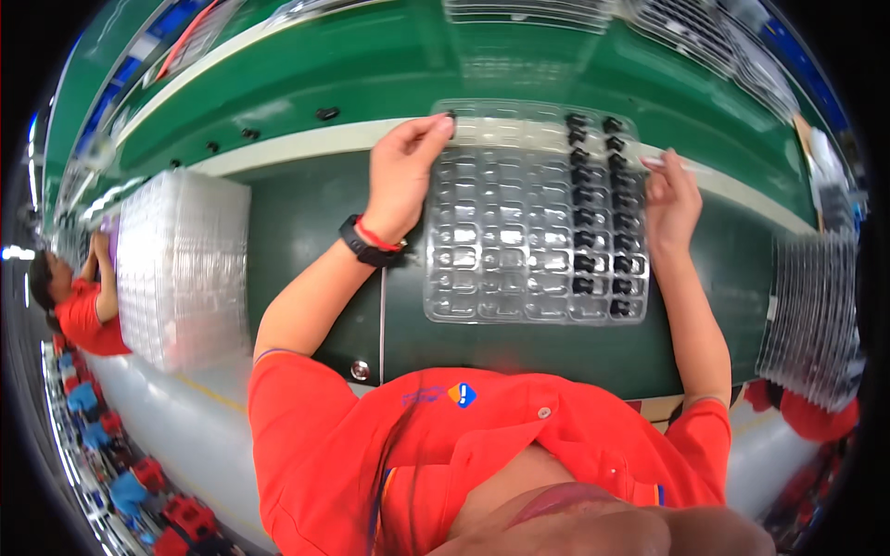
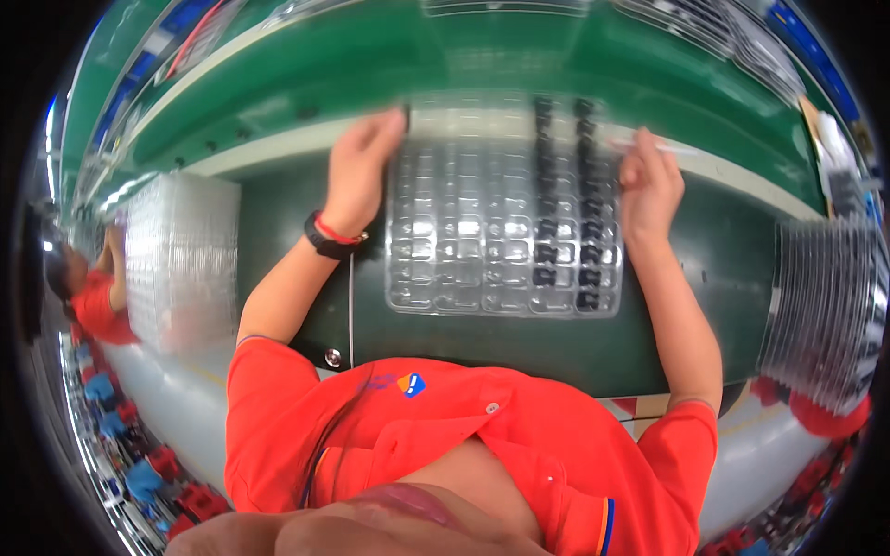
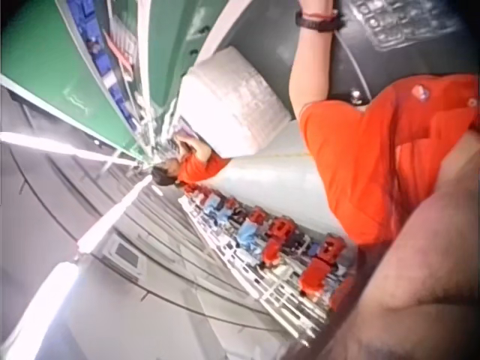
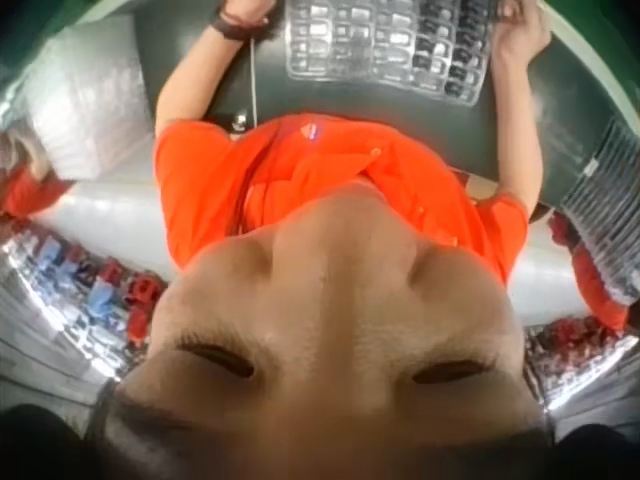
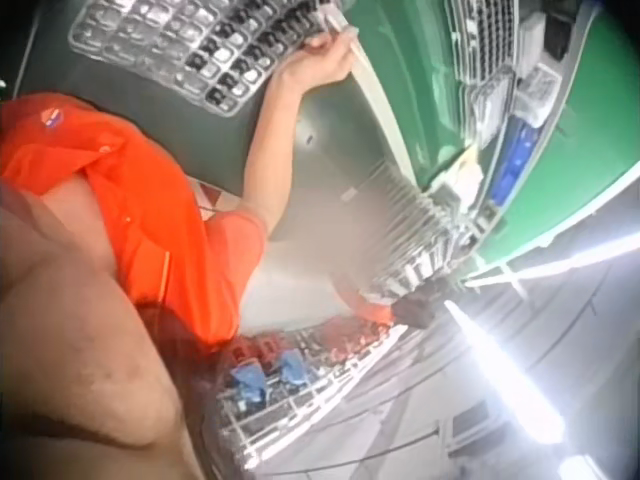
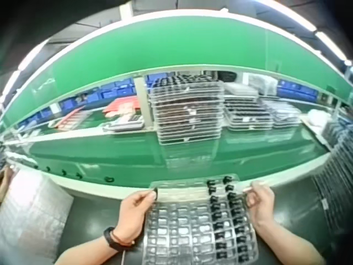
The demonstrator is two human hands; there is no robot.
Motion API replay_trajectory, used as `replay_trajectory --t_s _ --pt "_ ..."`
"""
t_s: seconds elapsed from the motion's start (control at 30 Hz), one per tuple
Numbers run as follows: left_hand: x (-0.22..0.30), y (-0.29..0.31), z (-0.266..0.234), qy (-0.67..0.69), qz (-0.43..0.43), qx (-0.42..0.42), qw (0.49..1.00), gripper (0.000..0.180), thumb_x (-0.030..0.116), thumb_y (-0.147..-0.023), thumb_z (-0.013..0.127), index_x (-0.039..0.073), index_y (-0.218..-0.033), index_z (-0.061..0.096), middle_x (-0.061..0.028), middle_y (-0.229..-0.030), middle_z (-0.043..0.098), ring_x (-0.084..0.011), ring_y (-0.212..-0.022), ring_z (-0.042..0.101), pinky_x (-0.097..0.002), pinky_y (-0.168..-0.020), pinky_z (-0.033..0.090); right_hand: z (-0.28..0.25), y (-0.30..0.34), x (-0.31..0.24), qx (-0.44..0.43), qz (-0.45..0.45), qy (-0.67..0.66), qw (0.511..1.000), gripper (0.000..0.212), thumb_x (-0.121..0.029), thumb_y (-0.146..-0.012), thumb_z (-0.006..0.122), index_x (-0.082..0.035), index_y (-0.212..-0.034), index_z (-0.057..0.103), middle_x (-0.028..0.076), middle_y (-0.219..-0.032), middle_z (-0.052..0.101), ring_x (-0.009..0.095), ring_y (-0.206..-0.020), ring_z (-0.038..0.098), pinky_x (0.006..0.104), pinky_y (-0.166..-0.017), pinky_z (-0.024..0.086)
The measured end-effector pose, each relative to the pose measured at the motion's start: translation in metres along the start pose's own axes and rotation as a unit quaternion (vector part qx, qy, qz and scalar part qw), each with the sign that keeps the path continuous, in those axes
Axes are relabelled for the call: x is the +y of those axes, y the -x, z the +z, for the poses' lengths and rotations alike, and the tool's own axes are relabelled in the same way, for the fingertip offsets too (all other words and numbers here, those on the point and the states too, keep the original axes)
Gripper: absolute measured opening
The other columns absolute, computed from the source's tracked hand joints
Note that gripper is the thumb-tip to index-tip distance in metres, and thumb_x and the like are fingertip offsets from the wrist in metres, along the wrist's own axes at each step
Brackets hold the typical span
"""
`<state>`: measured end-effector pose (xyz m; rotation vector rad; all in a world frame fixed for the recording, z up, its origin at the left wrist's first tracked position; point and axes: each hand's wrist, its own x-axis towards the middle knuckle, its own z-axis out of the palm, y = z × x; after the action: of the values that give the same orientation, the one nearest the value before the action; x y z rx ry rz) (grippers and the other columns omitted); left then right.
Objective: The person picks up black plastic components from a conveyor belt, applies a white rod tool to each piece by hand, and places the components into the slots of a clear plastic tray.
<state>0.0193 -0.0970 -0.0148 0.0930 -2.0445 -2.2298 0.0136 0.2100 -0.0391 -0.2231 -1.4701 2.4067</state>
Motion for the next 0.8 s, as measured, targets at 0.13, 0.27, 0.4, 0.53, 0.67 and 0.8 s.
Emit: replay_trajectory --t_s 0.13,0.27,0.4,0.53,0.67,0.8 --pt "0.006 -0.008 0.003 0.053 -0.001 -0.01 0.999 0.026 0.012 -0.087 0.066 -0.002 -0.108 0.063 -0.0062 -0.094 0.066 -0.0112 -0.081 0.062 -0.0215 -0.074 0.046 -0.008 0.002 -0.005 0.004 -0.02 0.001 1.0 0.013 -0.013 -0.089 0.06 -0.001 -0.094 0.058 0.007 -0.078 0.061 0.007 -0.057 0.045 0.0226 -0.051 0.033" --pt "0.028 0.001 0.01 0.017 0.021 -0.073 0.997 0.027 0.008 -0.085 0.067 -0.005 -0.108 0.06 -0.0092 -0.094 0.066 -0.0128 -0.079 0.064 -0.0216 -0.067 0.047 -0.012 0.008 -0.019 0.025 -0.05 0.096 0.994 0.015 -0.015 -0.09 0.06 -0.001 -0.096 0.059 0.008 -0.082 0.065 0.008 -0.057 0.048 0.0211 -0.053 0.036" --pt "0.043 0.024 0.034 -0.016 -0.022 -0.217 0.976 0.026 0.001 -0.079 0.07 -0.005 -0.103 0.062 -0.0081 -0.095 0.063 -0.0111 -0.077 0.064 -0.0201 -0.059 0.05 0.022 0.044 -0.037 -0.099 -0.142 0.206 0.963 0.014 -0.011 -0.093 0.055 0.002 -0.096 0.057 0.011 -0.086 0.066 0.008 -0.063 0.054 0.0209 -0.06 0.043" --pt "0.033 0.028 0.053 -0.082 0.019 -0.294 0.952 0.023 0.0 -0.075 0.073 -0.005 -0.096 0.066 -0.0071 -0.094 0.056 -0.0096 -0.076 0.063 -0.0186 -0.058 0.053 0.031 0.066 -0.04 -0.253 -0.237 0.243 0.906 0.009 0.003 -0.087 0.059 0.004 -0.094 0.054 0.018 -0.092 0.065 0.02 -0.079 0.064 0.0296 -0.073 0.052" --pt "0.025 0.033 0.056 -0.134 0.0 -0.321 0.938 0.023 0.001 -0.073 0.075 -0.002 -0.094 0.068 -0.0062 -0.09 0.057 -0.0075 -0.071 0.062 -0.0177 -0.059 0.052 0.037 0.079 -0.038 -0.31 -0.275 0.306 0.857 0.016 0.008 -0.08 0.065 0.002 -0.091 0.056 0.018 -0.091 0.067 0.025 -0.087 0.067 0.0324 -0.074 0.054" --pt "0.022 0.038 0.059 -0.166 0.047 -0.302 0.938 0.02 0.001 -0.072 0.076 -0.003 -0.088 0.067 -0.0053 -0.085 0.059 -0.0067 -0.068 0.063 -0.0183 -0.059 0.052 0.038 0.084 -0.03 -0.317 -0.264 0.339 0.846 0.014 0.005 -0.08 0.067 0.001 -0.088 0.057 0.016 -0.089 0.069 0.023 -0.084 0.068 0.0304 -0.07 0.055"
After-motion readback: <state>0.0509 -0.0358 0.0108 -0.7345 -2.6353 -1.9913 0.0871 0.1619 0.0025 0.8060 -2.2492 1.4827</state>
